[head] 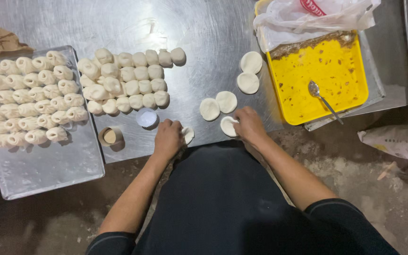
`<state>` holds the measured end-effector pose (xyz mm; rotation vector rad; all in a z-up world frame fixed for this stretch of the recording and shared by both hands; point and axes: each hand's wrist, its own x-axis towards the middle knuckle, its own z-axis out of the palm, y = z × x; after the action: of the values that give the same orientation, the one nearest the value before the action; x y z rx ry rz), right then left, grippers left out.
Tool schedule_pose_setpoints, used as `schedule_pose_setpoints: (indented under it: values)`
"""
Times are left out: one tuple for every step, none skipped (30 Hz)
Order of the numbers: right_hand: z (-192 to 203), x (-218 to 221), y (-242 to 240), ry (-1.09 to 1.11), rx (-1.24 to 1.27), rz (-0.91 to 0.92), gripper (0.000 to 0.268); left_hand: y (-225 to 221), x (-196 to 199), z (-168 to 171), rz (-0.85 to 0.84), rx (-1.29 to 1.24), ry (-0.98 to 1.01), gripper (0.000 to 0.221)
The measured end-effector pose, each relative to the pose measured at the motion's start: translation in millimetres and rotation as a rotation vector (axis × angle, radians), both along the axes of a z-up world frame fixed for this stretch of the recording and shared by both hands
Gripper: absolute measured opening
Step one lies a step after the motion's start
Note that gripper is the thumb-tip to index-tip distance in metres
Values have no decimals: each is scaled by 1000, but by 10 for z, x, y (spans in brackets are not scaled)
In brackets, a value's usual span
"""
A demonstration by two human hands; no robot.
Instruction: The person flattens small pieces of dough, fills them with a dark mixture using a spoon, and pleats the dough into filled buns.
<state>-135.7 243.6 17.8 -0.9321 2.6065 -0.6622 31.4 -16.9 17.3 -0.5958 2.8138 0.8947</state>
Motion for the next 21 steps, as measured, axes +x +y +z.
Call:
schedule_pose_setpoints:
  values:
    - [46, -7, 1, -57, 3, 24, 23, -5, 15, 83, -36, 41, -18, 18]
    - [104, -21, 7, -115, 7, 49, 23, -4, 18, 173, -71, 81, -36, 18]
    - [173, -53, -6, -167, 10, 73, 22, -8, 17, 277, -93, 75, -19, 17]
    - [259, -80, -7, -222, 11, 51, 23, -23, 31, 402, -114, 68, -2, 15]
    - [362, -99, 23, -280, 11, 31, 24, -32, 11, 529, -135, 61, 12, 15]
    - [453, -130, 38, -338, 11, 12, 25, -30, -52, 650, -73, 132, 29, 17]
    - [527, -173, 49, -431, -130, -49, 25, -20, -98, 778, -10, 203, 42, 19]
    - [590, -242, 80, -524, -271, -111, 26, -7, -164, 893, 54, 274, 55, 21]
    - [627, -337, 102, -609, -413, -175, 26, -4, -279, 975, 110, 354, 51, 23]
    - [625, -455, 92, -660, -525, -254, 25, -11, -405, 1027, 167, 433, 48, 25]
    - [593, -608, 58, -711, -636, -331, 25, -16, -532, 1040, 226, 512, 44, 28]
    - [543, -759, 16, -761, -747, -410, 24, -17, -678, 1008, 210, 521, 25, 29]
    - [472, -913, -57, -803, -746, -444, 25, -31, -822, 941, 197, 528, 6, 31]
    - [391, -1075, -148, -845, -745, -479, 25, -63, -934, 854, 184, 534, -13, 32]
    - [314, -1224, -225, -886, -743, -511, 26, -109, -1014, 750, 106, 321, 145, 31]
    - [240, -1334, -294, -567, -597, -403, 27, -165, -1079, 637, 23, 105, 298, 30]
    - [174, -1420, -368, -250, -450, -293, 28, -258, -1158, 527, -66, -113, 447, 30]
    - [131, -1480, -416, 62, -297, -179, 28, -416, -1243, 427, -41, -164, 410, 31]
    - [98, -1521, -478, 54, -352, -150, 27, -610, -1337, 335, -15, -213, 374, 31]
    - [59, -1541, -601, 46, -407, -120, 26, -815, -1441, 249, -3, -275, 310, 27]
    - [12, -1482, -752, 26, -462, -93, 25, -1029, -1505, 182, 7, -336, 234, 24]
